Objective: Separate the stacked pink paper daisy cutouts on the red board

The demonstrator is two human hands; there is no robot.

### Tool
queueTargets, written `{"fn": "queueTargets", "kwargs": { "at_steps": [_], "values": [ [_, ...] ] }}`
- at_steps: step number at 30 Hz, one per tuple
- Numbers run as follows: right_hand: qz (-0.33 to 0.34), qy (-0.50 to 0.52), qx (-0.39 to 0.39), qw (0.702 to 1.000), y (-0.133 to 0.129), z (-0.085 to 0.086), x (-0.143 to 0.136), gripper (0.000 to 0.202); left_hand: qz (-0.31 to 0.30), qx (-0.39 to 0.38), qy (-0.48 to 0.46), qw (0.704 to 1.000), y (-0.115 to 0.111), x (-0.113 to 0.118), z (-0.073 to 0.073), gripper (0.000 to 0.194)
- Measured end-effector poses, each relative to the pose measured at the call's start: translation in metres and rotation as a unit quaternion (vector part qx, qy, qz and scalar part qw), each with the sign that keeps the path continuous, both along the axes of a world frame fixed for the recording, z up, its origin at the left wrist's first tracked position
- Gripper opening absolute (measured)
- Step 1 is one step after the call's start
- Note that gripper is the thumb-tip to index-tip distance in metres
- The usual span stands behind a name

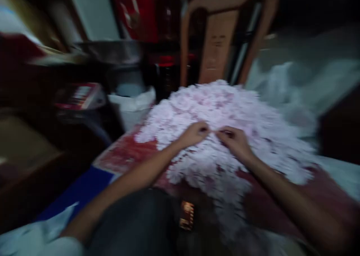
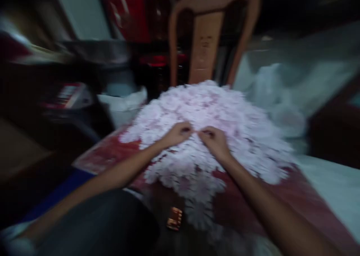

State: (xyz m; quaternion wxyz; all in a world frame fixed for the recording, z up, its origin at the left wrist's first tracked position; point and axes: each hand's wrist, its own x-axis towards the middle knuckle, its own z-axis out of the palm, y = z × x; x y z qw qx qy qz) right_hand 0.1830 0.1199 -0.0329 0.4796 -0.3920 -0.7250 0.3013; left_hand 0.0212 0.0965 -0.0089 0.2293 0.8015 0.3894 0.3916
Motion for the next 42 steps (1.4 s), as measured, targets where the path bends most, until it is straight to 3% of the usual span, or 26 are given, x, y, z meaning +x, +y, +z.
{"fn": "queueTargets", "kwargs": {
  "at_steps": [2, 4, 10, 30, 42],
  "values": [
    [-0.008, -0.024, -0.010, 1.000, 0.000, -0.003, 0.047, 0.026, 0.015, 0.045, -0.009, 0.999, 0.016, 0.025, -0.014, 0.023],
    [0.008, -0.013, -0.011, 1.000, 0.001, -0.002, 0.059, 0.023, 0.032, 0.074, 0.004, 0.997, 0.023, 0.028, -0.017, 0.023],
    [0.027, 0.026, -0.014, 0.999, 0.001, 0.000, 0.043, 0.021, 0.043, 0.076, 0.020, 0.996, 0.016, 0.016, -0.009, 0.026],
    [0.033, 0.014, -0.004, 0.999, -0.002, 0.004, 0.048, 0.014, 0.059, 0.066, 0.031, 0.996, 0.016, 0.022, -0.009, 0.030],
    [0.031, 0.011, -0.004, 0.999, -0.002, 0.005, 0.048, 0.021, 0.062, 0.061, 0.032, 0.996, 0.017, 0.020, -0.010, 0.029]
  ]
}}
